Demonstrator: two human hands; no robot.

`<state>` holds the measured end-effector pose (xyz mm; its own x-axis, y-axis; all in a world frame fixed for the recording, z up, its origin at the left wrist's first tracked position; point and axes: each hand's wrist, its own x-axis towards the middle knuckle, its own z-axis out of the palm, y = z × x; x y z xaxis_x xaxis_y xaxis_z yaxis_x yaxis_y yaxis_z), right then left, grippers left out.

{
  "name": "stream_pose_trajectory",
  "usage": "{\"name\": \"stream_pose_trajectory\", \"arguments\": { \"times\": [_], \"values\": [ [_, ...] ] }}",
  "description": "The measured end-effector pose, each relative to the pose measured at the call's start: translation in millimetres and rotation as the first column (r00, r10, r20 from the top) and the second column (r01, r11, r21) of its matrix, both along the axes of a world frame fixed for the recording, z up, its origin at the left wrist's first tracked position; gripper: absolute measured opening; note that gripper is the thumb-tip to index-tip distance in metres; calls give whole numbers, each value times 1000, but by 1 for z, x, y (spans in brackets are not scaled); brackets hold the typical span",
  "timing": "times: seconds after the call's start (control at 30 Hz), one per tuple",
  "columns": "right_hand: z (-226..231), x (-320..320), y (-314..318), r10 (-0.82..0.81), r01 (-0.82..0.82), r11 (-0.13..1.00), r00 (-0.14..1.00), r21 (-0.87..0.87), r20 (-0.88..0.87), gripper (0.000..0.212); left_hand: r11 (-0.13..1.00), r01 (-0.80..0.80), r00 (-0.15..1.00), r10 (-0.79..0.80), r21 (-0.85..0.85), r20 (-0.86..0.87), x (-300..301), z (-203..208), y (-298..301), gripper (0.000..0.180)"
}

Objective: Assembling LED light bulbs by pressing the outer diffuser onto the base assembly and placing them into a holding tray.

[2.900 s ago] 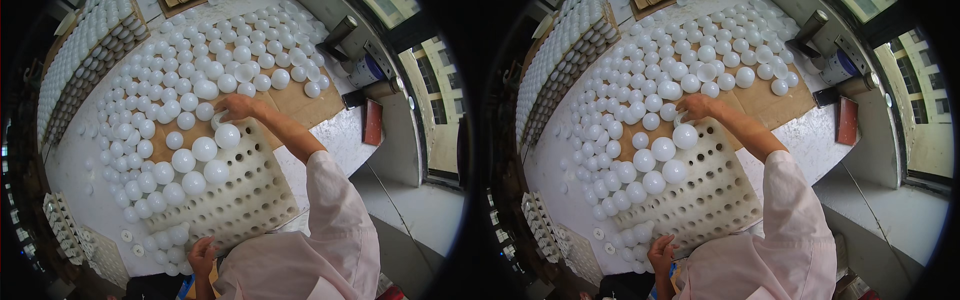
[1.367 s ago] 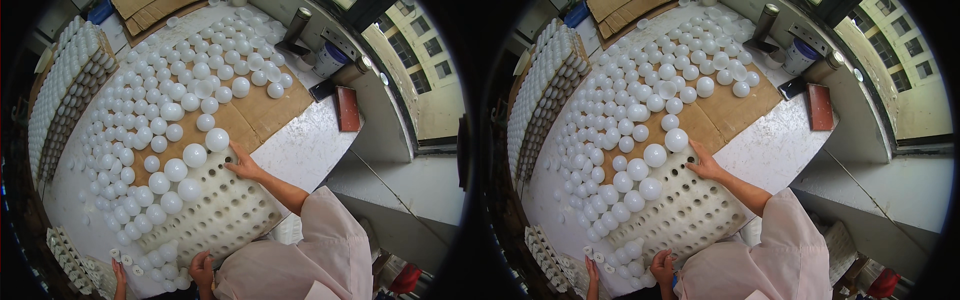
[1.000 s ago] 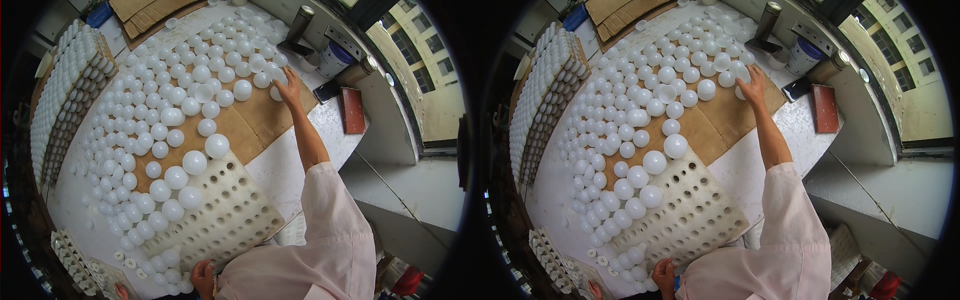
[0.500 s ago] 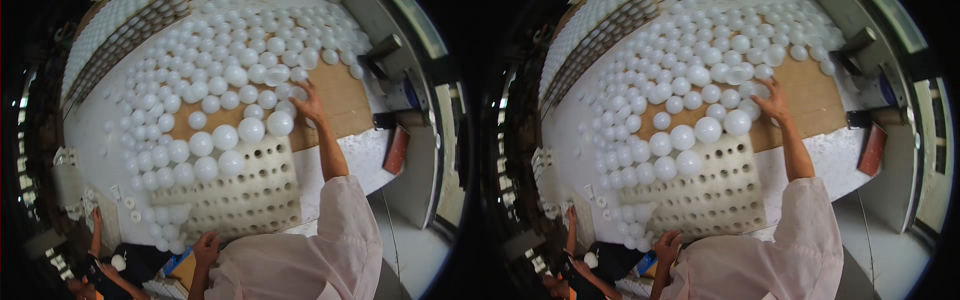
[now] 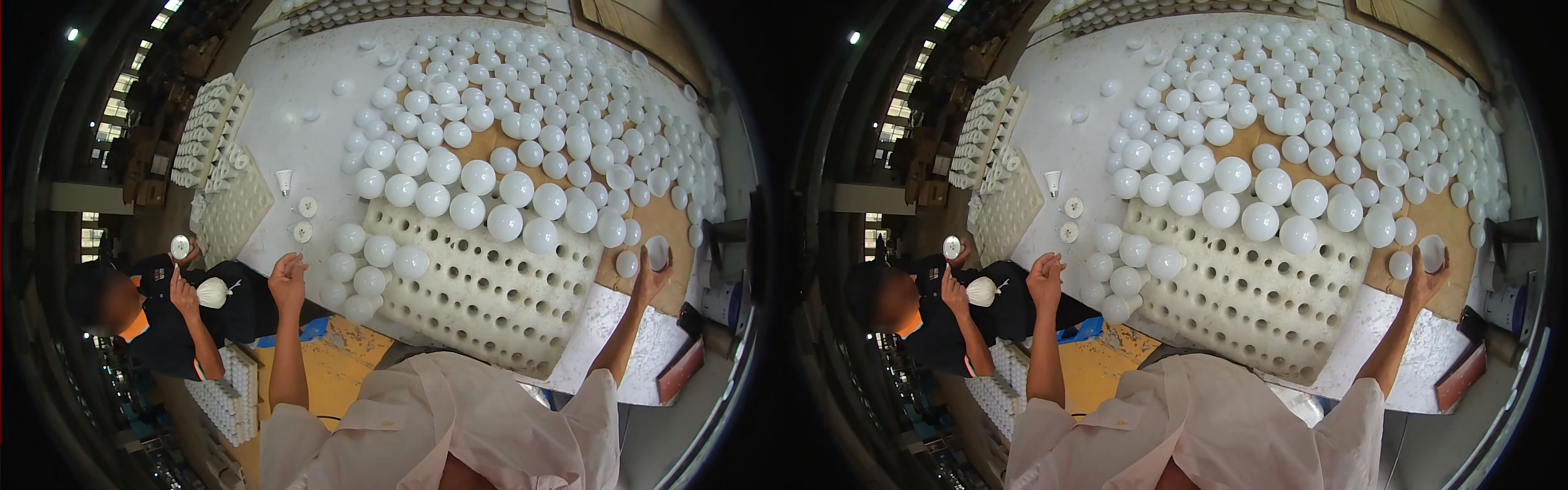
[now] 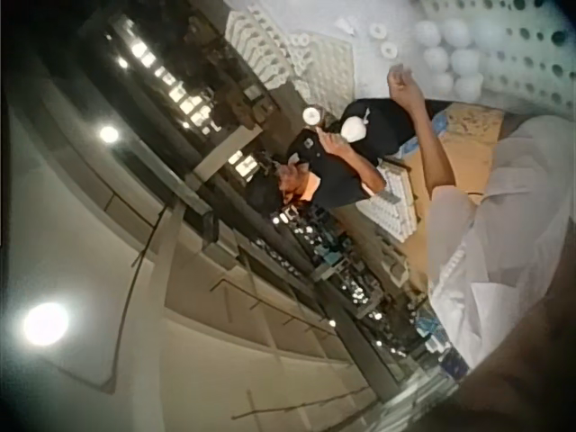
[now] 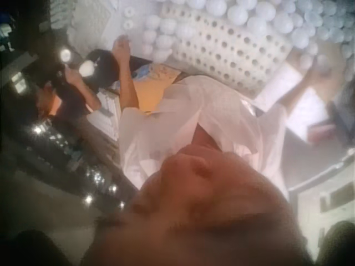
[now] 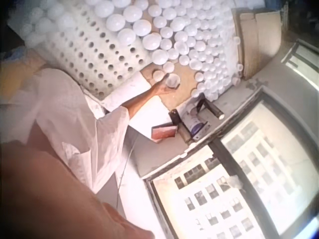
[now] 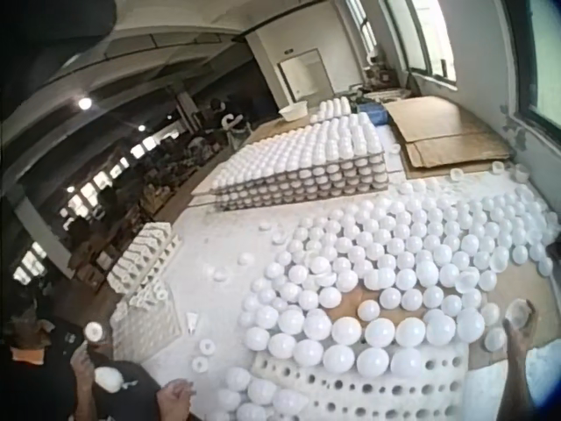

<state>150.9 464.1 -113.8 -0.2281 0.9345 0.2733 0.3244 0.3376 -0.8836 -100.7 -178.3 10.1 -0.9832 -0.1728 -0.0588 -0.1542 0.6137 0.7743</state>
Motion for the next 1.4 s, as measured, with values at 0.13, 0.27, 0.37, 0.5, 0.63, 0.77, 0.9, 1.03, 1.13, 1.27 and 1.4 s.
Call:
{"name": "stream_pose_trajectory", "arguments": {
  "times": [0.13,0.27,0.37,0.5,0.63,0.77,0.9,1.03,1.13,1.27,1.4],
  "values": [
    [16,47,-59,13,-83,918,983,-387,-181,59,887,121,992,-97,-446,76,-68,-72,-77,44],
    [28,60,-145,-42,-256,816,868,-518,-495,56,699,304,953,-217,-647,214,-124,-134,-143,72],
    [65,56,-211,43,-250,822,923,-512,-382,63,612,467,884,-341,-638,320,-151,-153,-134,73],
    [85,42,-256,187,-280,790,957,-545,-221,69,639,512,854,-451,-573,260,-158,-165,-138,67],
    [87,12,-289,301,-519,659,845,-544,-441,73,683,545,838,-465,-487,285,-148,-156,-124,63],
    [110,-28,-322,390,-678,480,733,-557,-557,77,792,441,897,-391,-422,205,-127,-174,-127,61],
    [117,-45,-333,595,-732,499,679,-464,-430,83,980,173,983,-178,95,53,-102,-168,-148,57],
    [109,-56,-341,699,-827,413,556,-381,-450,92,601,199,968,-244,774,-59,-51,-72,-123,61],
    [101,-66,-356,724,-886,243,436,-394,-534,91,188,287,852,-498,939,-160,7,-24,-77,68],
    [109,-70,-374,671,-903,61,352,-426,-652,82,94,218,590,-806,972,-54,55,-17,2,63],
    [101,-69,-378,586,-920,-25,303,-390,-752,80,116,178,455,-890,977,23,79,-22,43,59]
  ]
}}
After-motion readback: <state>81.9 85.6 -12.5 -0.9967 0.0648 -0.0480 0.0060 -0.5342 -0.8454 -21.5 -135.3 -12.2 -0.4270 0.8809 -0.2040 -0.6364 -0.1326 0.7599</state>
